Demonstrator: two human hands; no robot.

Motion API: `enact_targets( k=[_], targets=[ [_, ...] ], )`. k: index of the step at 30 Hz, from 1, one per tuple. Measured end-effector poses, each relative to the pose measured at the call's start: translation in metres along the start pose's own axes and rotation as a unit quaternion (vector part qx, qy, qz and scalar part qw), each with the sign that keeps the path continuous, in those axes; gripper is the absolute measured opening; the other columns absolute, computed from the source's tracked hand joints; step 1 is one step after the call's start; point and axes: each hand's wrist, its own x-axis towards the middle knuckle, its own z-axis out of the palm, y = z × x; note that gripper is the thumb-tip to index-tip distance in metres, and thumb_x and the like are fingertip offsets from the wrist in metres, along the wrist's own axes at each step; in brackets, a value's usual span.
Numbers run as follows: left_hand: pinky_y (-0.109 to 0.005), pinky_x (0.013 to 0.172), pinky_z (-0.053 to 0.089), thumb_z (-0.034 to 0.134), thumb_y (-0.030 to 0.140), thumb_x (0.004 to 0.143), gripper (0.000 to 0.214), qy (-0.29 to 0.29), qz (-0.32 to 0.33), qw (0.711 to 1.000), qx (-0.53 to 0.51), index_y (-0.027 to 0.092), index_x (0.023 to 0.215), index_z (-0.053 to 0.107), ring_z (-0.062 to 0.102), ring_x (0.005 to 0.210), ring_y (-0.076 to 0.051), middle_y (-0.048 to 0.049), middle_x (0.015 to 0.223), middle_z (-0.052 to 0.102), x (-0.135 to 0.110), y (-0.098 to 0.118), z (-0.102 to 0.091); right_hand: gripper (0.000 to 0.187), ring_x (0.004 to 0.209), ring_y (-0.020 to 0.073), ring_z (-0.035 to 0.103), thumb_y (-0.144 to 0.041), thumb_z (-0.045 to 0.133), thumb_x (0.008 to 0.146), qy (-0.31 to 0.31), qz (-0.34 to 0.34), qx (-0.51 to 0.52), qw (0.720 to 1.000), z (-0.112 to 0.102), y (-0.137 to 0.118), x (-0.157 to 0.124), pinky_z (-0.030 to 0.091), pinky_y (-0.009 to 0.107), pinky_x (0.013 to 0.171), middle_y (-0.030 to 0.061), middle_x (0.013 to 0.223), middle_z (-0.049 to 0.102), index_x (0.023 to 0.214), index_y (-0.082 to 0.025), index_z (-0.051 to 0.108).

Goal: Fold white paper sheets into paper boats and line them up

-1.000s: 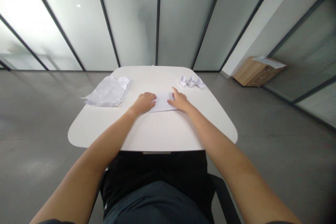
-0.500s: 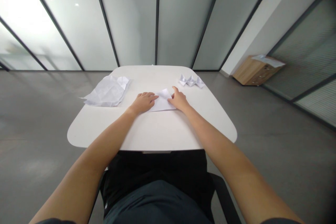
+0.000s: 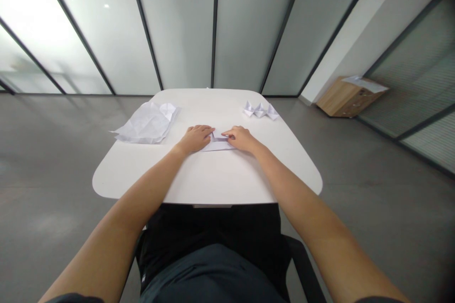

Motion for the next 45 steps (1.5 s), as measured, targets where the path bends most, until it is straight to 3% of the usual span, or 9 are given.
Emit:
enact_targets(
  k=[15, 21, 26, 30, 34, 39, 45],
  targets=[
    [-0.049, 0.121, 0.037, 0.037, 0.035, 0.106, 0.050, -0.027, 0.010, 1.000, 0.009, 0.033, 0.151, 0.059, 0.051, 0.146, -0.025, -0.0020, 0.160, 0.055, 0.005, -0.002, -0.003, 0.039, 0.120, 0.0306, 0.061, -0.037, 0.056, 0.104, -0.033, -0.028, -0.026, 0.999, -0.003, -0.004, -0.003, 0.047, 0.039, 0.101, 0.0107, 0.125, 0.072, 0.138, -0.032, 0.073],
    [-0.041, 0.116, 0.043, 0.035, 0.040, 0.110, 0.043, -0.011, -0.031, 0.999, -0.009, 0.031, 0.135, 0.069, 0.058, 0.139, -0.022, -0.0024, 0.149, 0.066, 0.008, 0.006, -0.006, 0.029, 0.113, 0.0271, 0.065, -0.041, 0.060, 0.103, 0.004, -0.029, -0.012, 0.999, 0.004, -0.009, 0.006, 0.048, 0.035, 0.096, 0.0067, 0.114, 0.078, 0.118, -0.029, 0.082],
    [-0.042, 0.115, 0.044, 0.050, 0.045, 0.105, 0.036, 0.004, -0.044, 0.999, 0.010, 0.027, 0.127, 0.071, 0.060, 0.135, -0.026, -0.0079, 0.136, 0.072, 0.010, 0.010, -0.002, 0.022, 0.111, 0.0258, 0.067, -0.038, 0.066, 0.100, 0.010, -0.022, 0.007, 1.000, 0.007, -0.011, 0.011, 0.049, 0.036, 0.097, 0.0058, 0.112, 0.078, 0.111, -0.027, 0.081],
    [-0.045, 0.116, 0.043, 0.049, 0.041, 0.106, 0.036, 0.021, -0.026, 0.999, 0.018, 0.025, 0.135, 0.064, 0.054, 0.141, -0.027, -0.0095, 0.141, 0.068, 0.009, 0.008, 0.006, 0.023, 0.124, 0.0279, 0.062, -0.029, 0.061, 0.100, 0.028, -0.034, 0.020, 0.999, 0.013, -0.013, 0.013, 0.047, 0.042, 0.106, 0.0070, 0.133, 0.072, 0.118, -0.026, 0.075],
    [-0.046, 0.116, 0.043, 0.043, 0.035, 0.107, 0.037, 0.019, -0.006, 0.999, 0.026, 0.022, 0.137, 0.059, 0.056, 0.139, -0.027, -0.0121, 0.139, 0.068, 0.008, 0.009, 0.007, 0.040, 0.138, 0.0271, 0.054, -0.012, 0.053, 0.096, 0.017, -0.063, 0.022, 0.998, 0.022, -0.019, 0.018, 0.039, 0.047, 0.117, 0.0072, 0.150, 0.063, 0.131, -0.024, 0.067],
    [-0.047, 0.117, 0.040, 0.048, 0.033, 0.102, 0.042, 0.022, -0.021, 0.999, 0.035, 0.021, 0.143, 0.055, 0.059, 0.136, -0.027, -0.0128, 0.137, 0.069, 0.005, 0.014, 0.003, 0.055, 0.144, 0.0297, 0.049, -0.012, 0.047, 0.096, 0.010, -0.060, 0.006, 0.998, 0.027, -0.028, 0.021, 0.027, 0.061, 0.122, 0.0153, 0.148, 0.062, 0.150, -0.021, 0.052],
    [-0.050, 0.123, 0.032, 0.045, 0.037, 0.103, 0.043, 0.023, -0.038, 0.998, 0.040, 0.024, 0.143, 0.057, 0.054, 0.142, -0.027, -0.0108, 0.142, 0.068, 0.002, 0.018, 0.000, 0.047, 0.147, 0.0296, 0.047, -0.016, 0.046, 0.100, -0.007, -0.061, 0.011, 0.998, 0.021, -0.019, 0.020, 0.023, 0.066, 0.123, 0.0113, 0.147, 0.064, 0.143, -0.026, 0.059]
  ],
)
